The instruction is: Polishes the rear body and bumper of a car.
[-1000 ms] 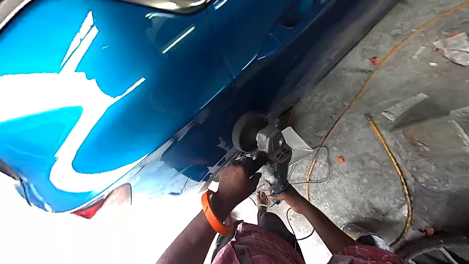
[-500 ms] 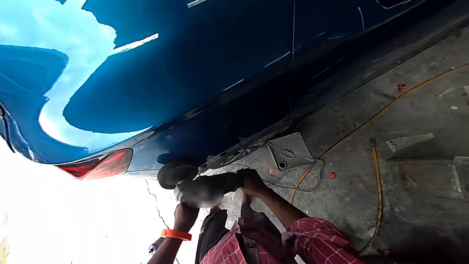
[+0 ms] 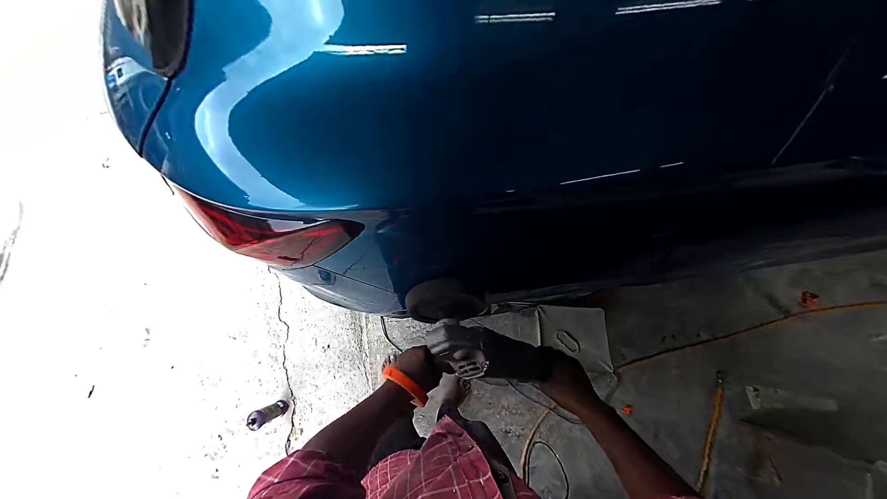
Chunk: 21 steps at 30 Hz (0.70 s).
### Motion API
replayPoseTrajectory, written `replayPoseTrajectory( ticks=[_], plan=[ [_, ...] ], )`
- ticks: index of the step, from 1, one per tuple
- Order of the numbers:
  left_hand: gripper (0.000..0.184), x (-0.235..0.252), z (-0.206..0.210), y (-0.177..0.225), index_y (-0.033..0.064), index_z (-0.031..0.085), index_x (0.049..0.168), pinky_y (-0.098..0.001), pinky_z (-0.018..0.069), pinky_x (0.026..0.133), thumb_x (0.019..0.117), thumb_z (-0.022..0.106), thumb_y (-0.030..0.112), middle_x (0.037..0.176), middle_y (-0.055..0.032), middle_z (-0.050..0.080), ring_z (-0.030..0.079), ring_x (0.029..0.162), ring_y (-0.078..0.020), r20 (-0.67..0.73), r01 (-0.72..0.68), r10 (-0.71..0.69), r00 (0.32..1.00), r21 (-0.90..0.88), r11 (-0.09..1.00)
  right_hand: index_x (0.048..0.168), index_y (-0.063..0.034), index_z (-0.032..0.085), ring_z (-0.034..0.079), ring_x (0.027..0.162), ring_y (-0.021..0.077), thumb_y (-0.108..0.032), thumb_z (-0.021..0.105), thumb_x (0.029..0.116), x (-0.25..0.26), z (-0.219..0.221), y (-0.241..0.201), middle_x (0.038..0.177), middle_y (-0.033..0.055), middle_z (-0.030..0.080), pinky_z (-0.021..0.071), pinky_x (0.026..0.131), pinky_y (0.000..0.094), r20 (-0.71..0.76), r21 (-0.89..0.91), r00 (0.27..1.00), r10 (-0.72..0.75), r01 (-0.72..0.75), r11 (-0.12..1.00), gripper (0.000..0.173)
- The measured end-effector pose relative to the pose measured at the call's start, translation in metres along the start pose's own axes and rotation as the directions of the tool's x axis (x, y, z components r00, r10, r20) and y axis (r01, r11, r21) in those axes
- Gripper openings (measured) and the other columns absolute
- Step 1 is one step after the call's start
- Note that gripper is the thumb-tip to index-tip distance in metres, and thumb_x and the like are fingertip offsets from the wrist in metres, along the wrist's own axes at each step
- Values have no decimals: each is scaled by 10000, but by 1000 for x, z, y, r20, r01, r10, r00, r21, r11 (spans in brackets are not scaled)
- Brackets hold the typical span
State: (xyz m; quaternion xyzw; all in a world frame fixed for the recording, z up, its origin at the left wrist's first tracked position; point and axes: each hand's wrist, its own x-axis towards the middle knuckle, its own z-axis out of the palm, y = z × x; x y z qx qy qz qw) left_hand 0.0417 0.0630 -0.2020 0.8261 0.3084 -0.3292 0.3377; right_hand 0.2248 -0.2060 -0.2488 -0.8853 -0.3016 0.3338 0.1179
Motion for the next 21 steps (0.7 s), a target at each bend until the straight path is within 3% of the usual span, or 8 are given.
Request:
replayPoseTrajectory(
  ticks=[3,5,8,10,14,15,18,21],
  plan=[
    [394,-15,-23,-62,112,710,1242,-602,515,984,946,657,366,1212,-157,714,673,1146,-344,-128,5,-14,992,-70,998,1212,-53,684,640,1160,373,-345,780,823,12,-13,-84,1188,178,697,465,1024,605,105,-117,994,-35,47,992,496],
    [359,-30,-41,-95,69,711,1222,-593,504,1000,951,653,298,1194,-180,714,671,1145,-349,-251,-2,-31,967,-130,992,1192,-71,690,636,1163,374,-332,754,832,18,-17,-130,1188,165,696,488,987,616,138,-148,988,-64,85,985,450],
    [361,-46,-66,-120,32,709,1183,-588,510,983,925,685,284,1139,-193,721,684,1106,-346,-482,-98,-7,876,-193,976,1218,-75,673,628,1170,376,-280,736,831,24,-28,-173,1196,166,686,489,967,622,116,-140,988,-102,118,983,442],
    [371,-59,-83,-112,56,724,1147,-598,527,939,891,708,323,1097,-176,735,701,1064,-346,-525,-121,35,851,-131,984,1226,-72,673,637,1167,347,-288,746,824,24,-32,-173,1190,158,693,488,1000,586,72,-87,987,-144,150,985,463],
    [322,-83,-110,-46,78,734,1003,-616,531,848,882,680,371,964,-154,743,714,969,-364,-311,-110,114,943,30,993,1336,-3,618,622,1241,257,-352,832,795,-6,-28,-120,1286,158,675,465,1113,443,29,213,993,-118,109,971,679],
    [324,-87,-109,-31,80,721,991,-618,536,803,892,662,383,919,-150,735,716,924,-364,-302,-179,188,935,56,982,1340,13,607,634,1223,219,-309,885,742,-20,-26,-107,1278,151,680,478,1107,399,25,329,997,-75,63,942,734],
    [368,-93,-101,-1,94,687,919,-575,545,654,942,601,451,757,-107,687,708,752,-324,-398,-392,411,820,133,910,1291,27,605,656,1143,138,-184,951,619,-50,-19,-82,1216,115,694,524,1041,321,55,540,998,29,-54,840,785],
    [356,-103,-111,3,103,675,884,-544,540,608,942,599,446,711,-88,667,701,704,-303,-446,-419,457,769,187,888,1278,16,600,662,1110,109,-170,958,586,-55,-20,-91,1189,90,699,539,1004,294,61,596,997,42,-70,800,800]
  ],
)
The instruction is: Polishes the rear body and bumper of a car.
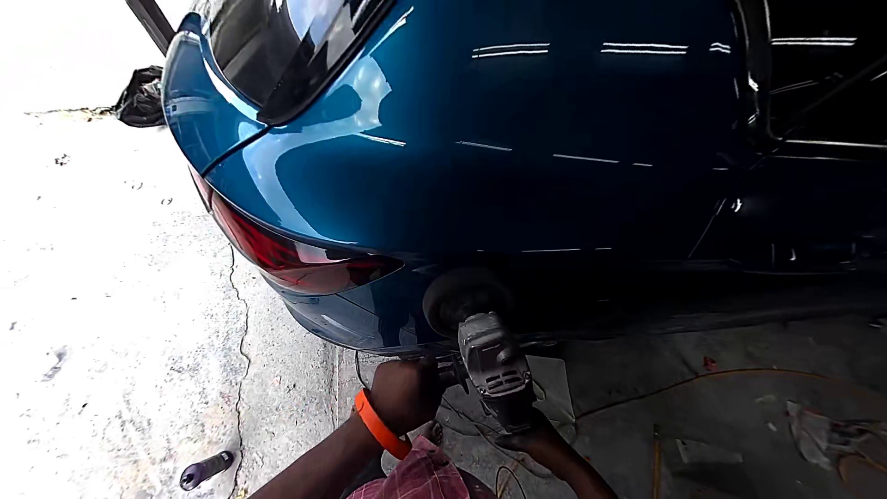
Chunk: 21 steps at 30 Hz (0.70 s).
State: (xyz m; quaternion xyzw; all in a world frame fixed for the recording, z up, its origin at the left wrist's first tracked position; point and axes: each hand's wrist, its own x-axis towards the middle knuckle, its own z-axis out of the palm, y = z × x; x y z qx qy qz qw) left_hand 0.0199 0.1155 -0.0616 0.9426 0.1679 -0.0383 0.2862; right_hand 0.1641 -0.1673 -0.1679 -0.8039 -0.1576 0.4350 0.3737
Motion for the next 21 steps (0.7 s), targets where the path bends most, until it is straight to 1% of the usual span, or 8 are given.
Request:
replayPoseTrajectory(
  ticks=[4,7,10,12,15,18,20,21],
  plan=[
    [335,-29,-33,-31,118,678,833,-547,540,587,900,647,445,682,-72,660,693,671,-290,-84,104,-101,991,37,994,1271,8,625,657,1129,132,-261,928,656,13,19,-50,1193,104,701,515,1041,325,63,-157,991,-117,125,980,737],
    [298,-66,-46,-74,151,687,803,-553,535,579,830,711,448,660,-32,654,676,644,-247,-190,252,-261,946,-71,965,1309,-26,622,659,1160,189,-293,858,735,18,39,-101,1214,114,703,510,1059,407,136,-338,972,-192,227,913,675],
    [285,-102,-46,-116,203,718,820,-470,560,580,749,756,476,675,55,666,666,633,-122,-328,300,-370,869,-244,922,1320,-63,613,674,1137,254,-228,792,784,11,57,-149,1196,120,707,526,1015,493,184,-457,957,-226,287,842,589],
    [284,-113,-51,-128,197,723,840,-379,562,572,736,771,457,683,83,667,649,619,-58,-403,272,-398,824,-334,902,1276,-72,649,686,1106,248,-247,769,798,8,65,-166,1169,101,719,539,986,488,160,-487,928,-336,371,791,523],
    [271,-114,-47,-124,164,720,848,-320,563,575,722,771,398,694,83,674,649,624,-25,-451,212,-382,807,-383,899,1212,-51,695,699,1096,286,-278,805,775,8,68,-164,1138,116,741,531,994,514,67,-555,890,-452,409,724,504],
    [292,-89,-32,-108,148,718,823,-433,562,574,747,727,430,678,35,672,667,624,-112,-427,185,-268,864,-226,956,1193,-60,705,695,1092,269,-314,799,794,21,58,-123,1115,110,741,528,1011,494,-21,-508,900,-435,365,780,482],
    [275,-65,-26,-77,121,709,801,-541,539,580,785,715,396,658,-35,662,678,633,-228,-295,202,-230,927,-124,972,1233,-66,682,684,1122,221,-372,811,802,25,45,-85,1153,92,731,529,1029,457,-57,-406,943,-328,278,871,544],
    [278,-53,-22,-62,116,707,805,-562,537,594,817,705,393,666,-56,666,687,652,-262,-218,203,-216,952,-84,976,1266,-64,661,673,1146,193,-390,833,789,24,39,-65,1184,83,722,521,1051,430,-71,-346,960,-271,231,910,603]
  ],
)
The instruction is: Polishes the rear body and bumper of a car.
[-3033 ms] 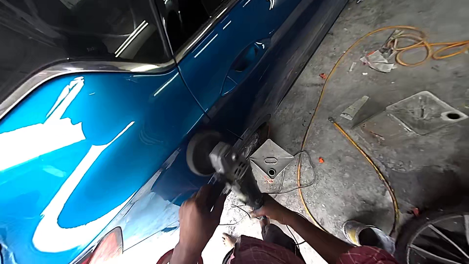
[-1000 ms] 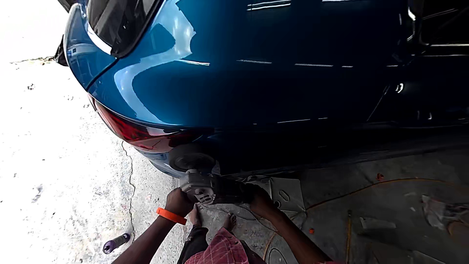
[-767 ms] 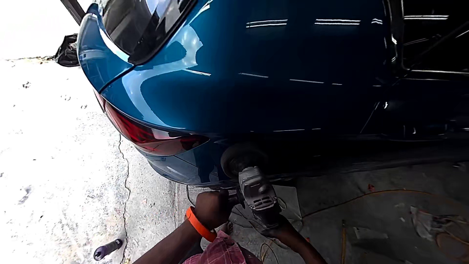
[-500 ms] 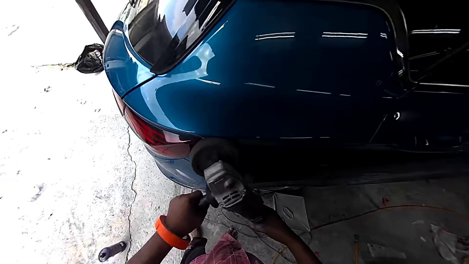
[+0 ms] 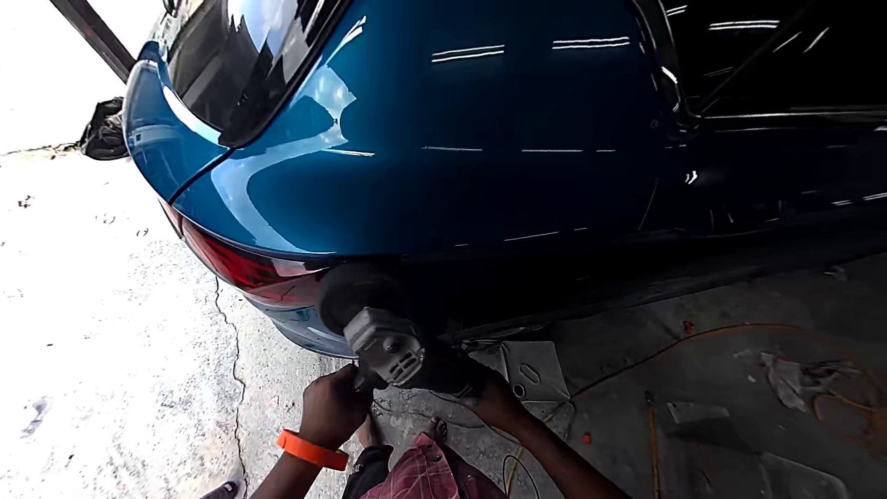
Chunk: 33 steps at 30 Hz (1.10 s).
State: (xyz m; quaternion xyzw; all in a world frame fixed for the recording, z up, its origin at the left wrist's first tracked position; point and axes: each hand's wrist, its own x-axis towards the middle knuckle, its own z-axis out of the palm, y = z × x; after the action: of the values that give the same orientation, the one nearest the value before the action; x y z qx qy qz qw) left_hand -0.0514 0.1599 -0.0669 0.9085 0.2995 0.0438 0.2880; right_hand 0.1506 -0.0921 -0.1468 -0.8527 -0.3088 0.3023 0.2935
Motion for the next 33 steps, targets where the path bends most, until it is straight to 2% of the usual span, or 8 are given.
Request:
replayPoseTrajectory(
  ticks=[5,9,14,17,22,27,30,33],
  plan=[
    [333,24,29,40,106,680,792,-553,526,604,878,651,426,671,-79,656,686,675,-294,213,-109,96,972,49,993,1269,-32,643,676,1121,150,-333,888,714,-44,-10,41,1166,86,722,528,1036,377,-24,128,988,153,-149,981,677],
    [320,1,43,8,124,718,879,-570,545,708,834,675,438,770,-70,701,703,773,-275,336,118,-105,936,-20,993,1254,-82,653,690,1104,254,-417,829,785,-54,-17,25,1137,114,726,531,1006,503,129,-114,967,219,-205,972,603],
    [266,-26,55,-25,137,726,851,-525,549,659,773,733,391,718,-20,687,685,695,-208,214,230,-201,956,-124,965,1192,-85,675,701,1052,271,-405,811,795,-43,-5,8,1080,105,735,545,957,516,139,-206,970,197,-166,964,528],
    [273,-12,36,-5,110,725,858,-555,550,691,811,722,379,748,-62,703,705,745,-261,205,119,-96,974,-102,988,1255,-42,656,682,1122,275,-344,855,770,-40,-6,14,1157,135,721,522,1021,502,69,-117,983,168,-159,980,605],
    [252,13,27,7,122,663,758,-533,528,564,833,707,359,643,-52,646,674,625,-258,61,-136,140,988,-77,988,1296,-11,634,681,1130,180,-333,888,735,-30,-12,17,1183,110,723,526,1041,405,-43,16,993,106,-105,994,696],
    [272,-15,51,-64,105,736,868,-574,561,752,756,767,351,804,-76,725,715,797,-265,208,233,-191,959,-203,951,1242,-64,659,677,1117,300,-375,813,796,-9,-2,-29,1156,132,716,519,991,544,170,-336,973,156,-91,938,565],
    [303,-35,73,-101,103,730,822,-535,561,681,718,737,388,727,-48,704,705,711,-219,51,239,-234,971,-245,940,1274,-81,649,660,1146,334,-337,795,800,-1,17,-41,1199,146,700,507,988,568,220,-395,961,170,-71,916,558],
    [276,-32,51,-84,125,742,832,-546,562,672,737,730,383,729,-40,713,714,717,-228,24,188,-187,982,-179,966,1262,-63,661,669,1138,314,-317,815,784,-1,25,-32,1188,144,709,508,1008,536,170,-295,978,121,-67,953,562]
  ],
)
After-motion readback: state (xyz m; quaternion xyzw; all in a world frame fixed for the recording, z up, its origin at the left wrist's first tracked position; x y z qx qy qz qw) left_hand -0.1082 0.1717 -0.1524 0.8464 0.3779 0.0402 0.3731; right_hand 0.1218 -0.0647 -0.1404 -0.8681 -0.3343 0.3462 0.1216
